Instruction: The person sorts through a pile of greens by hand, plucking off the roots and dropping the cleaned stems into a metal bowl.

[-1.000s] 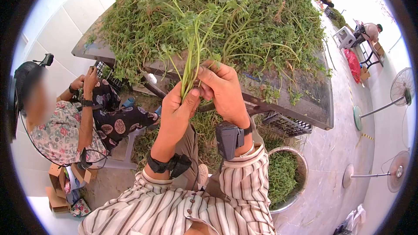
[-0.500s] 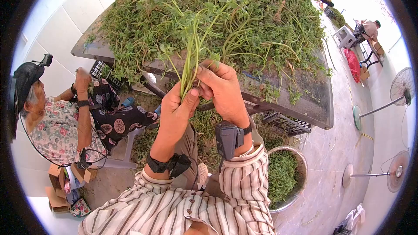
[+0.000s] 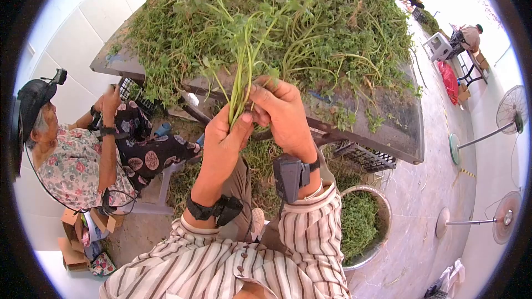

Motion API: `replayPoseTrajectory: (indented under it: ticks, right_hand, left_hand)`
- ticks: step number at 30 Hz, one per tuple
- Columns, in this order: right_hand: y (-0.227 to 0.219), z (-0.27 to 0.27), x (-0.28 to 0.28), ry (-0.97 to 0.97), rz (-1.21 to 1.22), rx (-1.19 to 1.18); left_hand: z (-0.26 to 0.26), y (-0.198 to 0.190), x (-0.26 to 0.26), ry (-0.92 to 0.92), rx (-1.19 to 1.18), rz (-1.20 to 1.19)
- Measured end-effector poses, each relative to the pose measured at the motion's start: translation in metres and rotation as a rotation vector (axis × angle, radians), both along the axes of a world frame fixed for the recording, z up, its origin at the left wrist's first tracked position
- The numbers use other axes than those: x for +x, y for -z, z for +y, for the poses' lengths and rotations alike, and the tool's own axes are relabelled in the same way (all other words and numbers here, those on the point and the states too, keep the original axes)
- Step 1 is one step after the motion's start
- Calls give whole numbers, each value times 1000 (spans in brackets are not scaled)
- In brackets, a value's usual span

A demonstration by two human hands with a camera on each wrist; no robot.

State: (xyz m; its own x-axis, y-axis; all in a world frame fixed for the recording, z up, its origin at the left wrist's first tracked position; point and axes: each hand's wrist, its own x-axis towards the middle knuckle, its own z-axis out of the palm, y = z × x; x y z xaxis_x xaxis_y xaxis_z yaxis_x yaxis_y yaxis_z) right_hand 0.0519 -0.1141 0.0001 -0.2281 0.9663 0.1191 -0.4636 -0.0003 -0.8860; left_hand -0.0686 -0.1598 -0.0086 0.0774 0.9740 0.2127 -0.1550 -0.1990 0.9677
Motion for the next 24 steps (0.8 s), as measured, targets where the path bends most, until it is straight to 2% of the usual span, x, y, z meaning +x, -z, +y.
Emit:
replayPoseTrajectory:
  ticks: [5,11,14,17,24]
  right_hand:
    - [-3,2,1,-21,52,-17]
    - [-3,1,0,16,-30,1]
    - [-4,-1,-1,-17,40,-41]
    - [-6,-1,-3,84,-11,-37]
    - [-4,0,-1,41,63,-22]
  left_hand:
    - [5,4,3,3,45,-15]
    - [5,5,4,-19,46,-41]
    - [5,2,1,6,35,-38]
    - [3,-2,1,29,14,-88]
    - [6,5,3,50,63,-75]
